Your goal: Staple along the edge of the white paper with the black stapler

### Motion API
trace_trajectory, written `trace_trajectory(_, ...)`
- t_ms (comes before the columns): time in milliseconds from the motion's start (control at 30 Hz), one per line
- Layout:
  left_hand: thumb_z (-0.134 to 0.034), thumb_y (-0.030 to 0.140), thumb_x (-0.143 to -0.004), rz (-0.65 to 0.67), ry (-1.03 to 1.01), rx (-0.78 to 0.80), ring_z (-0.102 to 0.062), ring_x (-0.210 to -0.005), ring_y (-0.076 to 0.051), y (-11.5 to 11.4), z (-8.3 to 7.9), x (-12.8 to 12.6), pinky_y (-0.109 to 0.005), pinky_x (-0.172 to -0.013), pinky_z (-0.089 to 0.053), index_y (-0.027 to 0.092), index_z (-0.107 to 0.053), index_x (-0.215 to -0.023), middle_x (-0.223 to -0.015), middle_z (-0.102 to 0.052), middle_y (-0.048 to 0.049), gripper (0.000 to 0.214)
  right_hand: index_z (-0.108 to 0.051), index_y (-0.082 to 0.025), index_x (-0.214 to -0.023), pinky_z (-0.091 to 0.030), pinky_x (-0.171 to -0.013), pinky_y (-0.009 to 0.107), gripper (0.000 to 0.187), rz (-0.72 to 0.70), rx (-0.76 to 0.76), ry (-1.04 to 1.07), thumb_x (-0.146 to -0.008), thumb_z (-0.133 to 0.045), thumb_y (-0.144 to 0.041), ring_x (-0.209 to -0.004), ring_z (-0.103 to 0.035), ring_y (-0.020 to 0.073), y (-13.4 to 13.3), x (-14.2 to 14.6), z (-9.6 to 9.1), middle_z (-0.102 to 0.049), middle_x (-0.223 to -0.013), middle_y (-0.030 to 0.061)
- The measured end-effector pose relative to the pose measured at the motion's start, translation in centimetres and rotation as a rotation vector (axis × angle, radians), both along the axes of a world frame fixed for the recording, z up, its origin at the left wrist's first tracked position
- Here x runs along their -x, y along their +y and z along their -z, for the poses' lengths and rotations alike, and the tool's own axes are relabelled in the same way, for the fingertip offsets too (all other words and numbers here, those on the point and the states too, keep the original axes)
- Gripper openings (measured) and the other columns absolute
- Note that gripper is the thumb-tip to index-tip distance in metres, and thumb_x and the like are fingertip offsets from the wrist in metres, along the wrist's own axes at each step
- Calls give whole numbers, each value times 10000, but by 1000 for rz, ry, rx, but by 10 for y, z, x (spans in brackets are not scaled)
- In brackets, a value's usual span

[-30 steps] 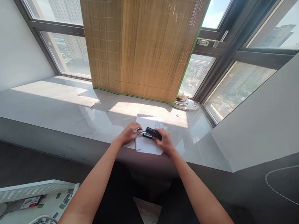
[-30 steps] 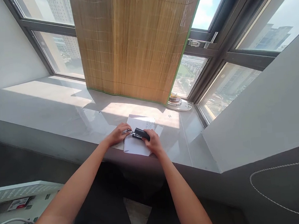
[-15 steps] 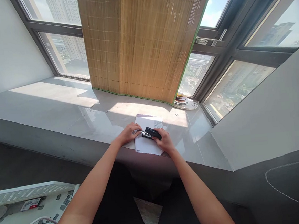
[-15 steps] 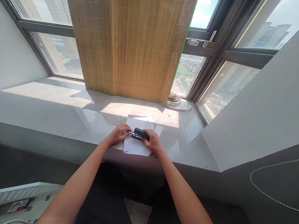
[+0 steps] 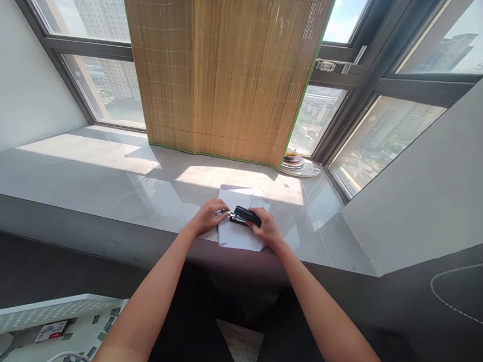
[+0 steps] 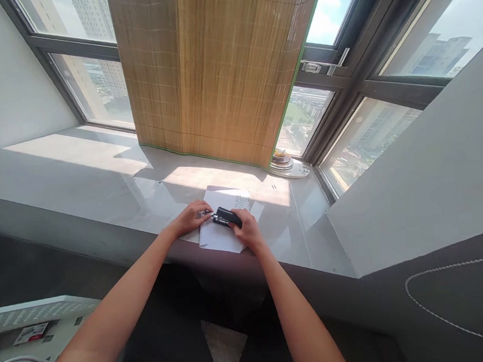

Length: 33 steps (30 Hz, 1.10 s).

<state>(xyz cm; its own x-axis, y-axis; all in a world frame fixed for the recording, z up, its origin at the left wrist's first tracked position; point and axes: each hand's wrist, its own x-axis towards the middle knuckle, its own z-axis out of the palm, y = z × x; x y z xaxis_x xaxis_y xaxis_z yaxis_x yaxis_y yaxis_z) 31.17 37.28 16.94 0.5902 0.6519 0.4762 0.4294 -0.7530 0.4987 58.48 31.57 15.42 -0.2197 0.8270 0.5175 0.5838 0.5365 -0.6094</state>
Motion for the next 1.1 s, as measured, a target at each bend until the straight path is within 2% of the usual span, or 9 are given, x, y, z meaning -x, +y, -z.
trace_trajectory(300,-644,309,-996,26,-22,-10,-663,-1024,-237,-2,-2,-1,-397,-951,-542,225,-789,-1071,-1061,-750,-83,183,-709,-232,-1196,-552,-929,465,344,1,10,13,-853,-712,-212,-1026,-671,305,-1,1,-2,-733,-1090,98)
trace_trajectory(433,-656,321,-997,30,-62,3,-681,-1016,-226,-2,0,0,-390,-939,-558,246,-781,-1191,-1073,-763,-82,243,-733,-230,-1176,-553,-939,468,341,-5,35,55,-836,-721,-225,-1003,-680,293,-1,0,-2,-745,-1076,90)
trace_trajectory(567,-630,360,-1017,68,-143,51,-722,-997,-208,-4,-1,3,-366,-919,-581,246,-813,-1117,-1091,-775,-83,237,-769,-223,-1147,-571,-937,471,332,67,126,257,-823,-749,-292,-993,-713,292,-2,-6,-6,-769,-1085,87)
trace_trajectory(700,-595,373,-1034,86,-191,99,-744,-1017,-213,-8,-4,4,-364,-921,-602,239,-807,-1149,-1119,-787,-87,276,-785,-213,-1127,-580,-973,480,322,92,167,447,-831,-755,-336,-1065,-725,305,-6,-11,-13,-781,-1136,94)
trace_trajectory(867,-653,374,-1002,69,-165,88,-752,-968,-211,-10,-3,2,-358,-897,-601,217,-807,-1002,-1040,-802,-80,220,-794,-216,-1112,-583,-970,475,318,56,165,403,-816,-768,-330,-1049,-730,302,-6,-11,-12,-785,-1108,96)
trace_trajectory(1000,-644,331,-1009,48,-67,17,-749,-941,-205,-9,-1,0,-345,-879,-585,226,-800,-1057,-1040,-806,-70,194,-791,-227,-1121,-564,-991,468,315,44,143,338,-822,-761,-319,-1062,-719,292,-5,-9,-10,-779,-1115,84)
trace_trajectory(1100,-629,288,-1015,89,-18,-68,-736,-991,-212,-7,-1,-2,-371,-925,-570,235,-794,-1092,-1062,-805,-69,190,-787,-221,-1131,-565,-970,448,322,36,139,324,-826,-755,-318,-1063,-710,284,-5,-8,-11,-774,-1117,84)
